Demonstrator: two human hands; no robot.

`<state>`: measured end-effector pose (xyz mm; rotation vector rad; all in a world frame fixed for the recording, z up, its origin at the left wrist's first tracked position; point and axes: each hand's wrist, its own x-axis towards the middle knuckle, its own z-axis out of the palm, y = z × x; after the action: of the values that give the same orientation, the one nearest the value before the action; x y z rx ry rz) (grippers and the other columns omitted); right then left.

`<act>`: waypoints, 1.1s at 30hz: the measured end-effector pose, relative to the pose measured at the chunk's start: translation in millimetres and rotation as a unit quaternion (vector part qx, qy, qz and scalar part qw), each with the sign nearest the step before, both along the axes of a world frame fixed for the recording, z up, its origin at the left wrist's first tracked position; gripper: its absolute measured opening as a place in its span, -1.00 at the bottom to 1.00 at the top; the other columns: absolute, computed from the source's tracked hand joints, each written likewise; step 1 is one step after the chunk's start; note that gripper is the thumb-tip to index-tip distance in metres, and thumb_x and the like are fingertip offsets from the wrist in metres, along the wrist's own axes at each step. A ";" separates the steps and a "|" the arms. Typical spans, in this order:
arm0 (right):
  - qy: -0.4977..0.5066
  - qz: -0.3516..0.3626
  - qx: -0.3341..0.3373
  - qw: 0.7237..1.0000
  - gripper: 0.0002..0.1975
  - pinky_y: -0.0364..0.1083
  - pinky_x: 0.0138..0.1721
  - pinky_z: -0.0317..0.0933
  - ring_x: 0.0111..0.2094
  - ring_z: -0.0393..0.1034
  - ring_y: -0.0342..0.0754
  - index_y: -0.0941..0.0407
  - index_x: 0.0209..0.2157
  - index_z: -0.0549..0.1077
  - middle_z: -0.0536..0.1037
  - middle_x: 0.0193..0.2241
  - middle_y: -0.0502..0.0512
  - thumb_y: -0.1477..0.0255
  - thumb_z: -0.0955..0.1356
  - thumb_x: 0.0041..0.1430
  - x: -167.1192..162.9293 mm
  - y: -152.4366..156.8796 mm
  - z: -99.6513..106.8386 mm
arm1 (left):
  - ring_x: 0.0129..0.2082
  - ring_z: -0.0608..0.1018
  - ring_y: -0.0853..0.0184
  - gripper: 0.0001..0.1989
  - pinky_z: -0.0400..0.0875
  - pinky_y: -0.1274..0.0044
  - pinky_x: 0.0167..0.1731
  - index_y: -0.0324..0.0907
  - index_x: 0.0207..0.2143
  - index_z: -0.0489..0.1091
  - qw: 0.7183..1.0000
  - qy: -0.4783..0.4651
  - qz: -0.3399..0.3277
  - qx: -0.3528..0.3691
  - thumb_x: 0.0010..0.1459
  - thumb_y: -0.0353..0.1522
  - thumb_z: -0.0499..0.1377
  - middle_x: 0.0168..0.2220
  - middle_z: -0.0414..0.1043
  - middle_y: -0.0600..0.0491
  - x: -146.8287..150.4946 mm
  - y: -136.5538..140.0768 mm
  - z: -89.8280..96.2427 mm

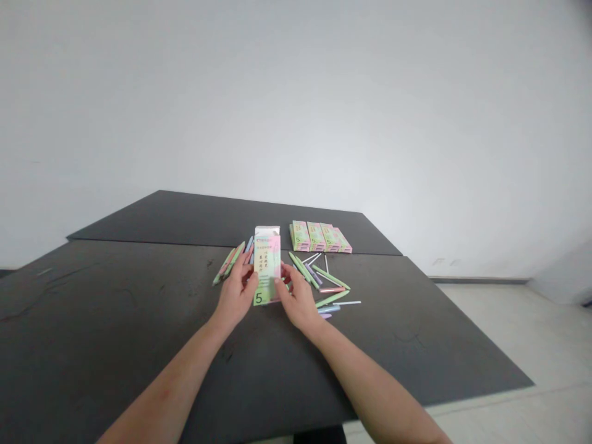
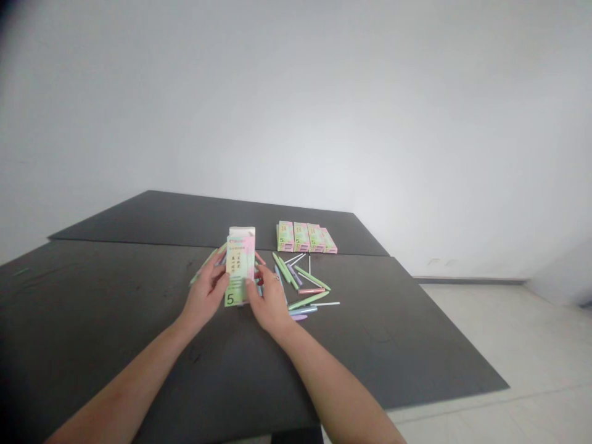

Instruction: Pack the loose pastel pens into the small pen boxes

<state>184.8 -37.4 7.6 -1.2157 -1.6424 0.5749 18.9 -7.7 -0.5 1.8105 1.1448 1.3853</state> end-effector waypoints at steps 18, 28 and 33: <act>0.210 0.048 -0.151 0.965 -0.73 -0.19 -0.53 0.20 -0.59 0.29 -0.18 0.12 -0.45 0.37 0.44 -0.59 -0.06 0.21 0.41 0.00 0.0 11.5 -15.9 | 0.26 0.23 0.06 -0.14 0.20 0.24 0.19 -0.14 0.29 -0.04 0.959 0.271 0.022 0.085 0.02 -0.11 0.25 0.28 0.11 -0.18 -3.7 -5.4 2.6; 0.115 0.041 -0.083 0.989 -0.80 -0.17 -0.41 0.21 -0.49 0.34 -0.15 0.14 -0.37 0.47 0.52 -0.49 -0.01 0.29 0.33 0.14 9.0 14.2 -13.7 | 0.28 0.20 0.08 -0.25 0.16 0.21 0.22 -0.11 0.28 -0.02 0.948 0.283 0.078 0.126 0.09 -0.24 0.21 0.30 0.09 -0.13 -7.6 -0.2 3.8; -0.044 -0.083 -0.060 0.994 -0.85 -0.15 -0.37 0.18 -0.45 0.37 -0.12 0.12 -0.34 0.51 0.54 -0.48 0.00 0.42 0.30 0.12 40.2 27.0 -6.3 | 0.22 0.29 0.05 -0.28 0.27 0.24 0.15 -0.15 0.24 0.06 0.949 0.258 0.147 0.109 0.06 -0.23 0.23 0.22 0.22 -0.14 -14.3 3.9 5.5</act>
<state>225.0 -10.4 1.3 -1.4684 -1.5794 0.5278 4.6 -3.8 5.0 2.3236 1.6346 1.2677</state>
